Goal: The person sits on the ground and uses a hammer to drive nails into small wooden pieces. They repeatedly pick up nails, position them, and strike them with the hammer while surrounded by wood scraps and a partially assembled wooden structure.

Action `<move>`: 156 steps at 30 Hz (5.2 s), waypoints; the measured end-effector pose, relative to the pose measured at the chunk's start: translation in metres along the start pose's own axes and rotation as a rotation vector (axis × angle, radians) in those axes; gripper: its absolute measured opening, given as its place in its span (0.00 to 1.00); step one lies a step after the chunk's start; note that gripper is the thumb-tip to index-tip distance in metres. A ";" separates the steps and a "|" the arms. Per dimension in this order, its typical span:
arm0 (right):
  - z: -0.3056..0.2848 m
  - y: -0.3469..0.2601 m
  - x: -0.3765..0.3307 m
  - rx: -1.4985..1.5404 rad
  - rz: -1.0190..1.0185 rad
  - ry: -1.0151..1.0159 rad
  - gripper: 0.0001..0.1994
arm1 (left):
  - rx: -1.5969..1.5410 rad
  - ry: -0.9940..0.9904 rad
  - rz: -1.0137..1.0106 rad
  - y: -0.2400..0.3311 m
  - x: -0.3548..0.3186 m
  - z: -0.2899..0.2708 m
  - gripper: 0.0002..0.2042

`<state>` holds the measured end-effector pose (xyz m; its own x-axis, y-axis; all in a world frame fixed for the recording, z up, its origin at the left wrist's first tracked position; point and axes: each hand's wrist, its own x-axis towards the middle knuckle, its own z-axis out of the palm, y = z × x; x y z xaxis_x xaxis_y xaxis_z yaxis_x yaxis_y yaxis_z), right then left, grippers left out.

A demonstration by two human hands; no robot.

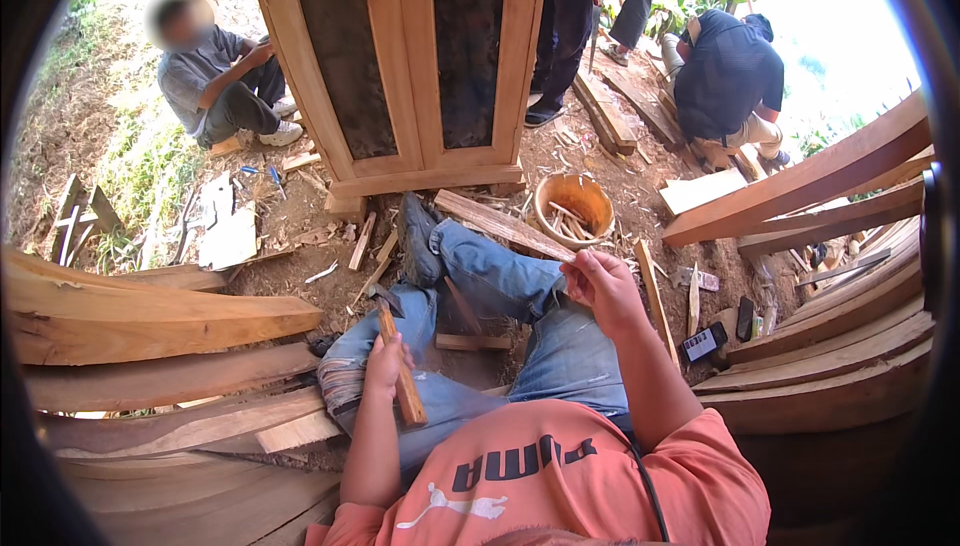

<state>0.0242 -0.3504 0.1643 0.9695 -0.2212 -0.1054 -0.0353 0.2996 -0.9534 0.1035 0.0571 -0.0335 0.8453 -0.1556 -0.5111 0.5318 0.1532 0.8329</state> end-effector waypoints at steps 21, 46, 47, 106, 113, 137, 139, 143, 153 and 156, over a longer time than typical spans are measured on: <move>0.009 0.013 -0.014 0.115 0.050 -0.066 0.18 | 0.021 -0.015 0.038 -0.007 0.004 0.001 0.11; -0.033 0.218 0.004 -0.196 0.630 -0.294 0.15 | -0.124 -0.045 -0.043 -0.008 0.004 -0.003 0.10; -0.037 0.221 0.003 -0.205 0.629 -0.280 0.15 | -0.172 -0.041 -0.069 -0.007 0.004 -0.002 0.10; 0.231 0.097 0.166 -0.253 0.161 -0.460 0.22 | -0.119 -0.079 0.030 -0.005 0.014 0.005 0.17; 0.298 0.132 0.202 -0.603 -0.108 -0.449 0.26 | -0.121 -0.041 0.044 -0.022 0.028 -0.008 0.20; 0.022 0.117 0.077 0.285 0.308 0.128 0.13 | 0.903 -0.335 0.487 0.091 -0.057 0.191 0.30; -0.035 0.099 0.081 0.239 0.272 0.148 0.17 | 0.904 -0.382 0.371 0.103 -0.054 0.196 0.27; -0.112 0.052 0.062 0.165 0.285 0.096 0.24 | 0.968 -0.182 0.318 -0.013 0.031 0.120 0.22; -0.165 0.041 -0.069 -0.216 0.309 0.302 0.28 | 1.622 -0.189 -0.184 -0.093 0.079 0.132 0.16; -0.165 0.041 -0.084 -0.236 0.371 0.382 0.27 | 1.645 -0.289 0.236 -0.113 0.085 0.148 0.11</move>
<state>-0.0990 -0.4724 0.0879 0.7273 -0.4734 -0.4970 -0.4512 0.2159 -0.8659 0.1074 -0.1173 -0.1394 0.7573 -0.4692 -0.4543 -0.3676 -0.8812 0.2972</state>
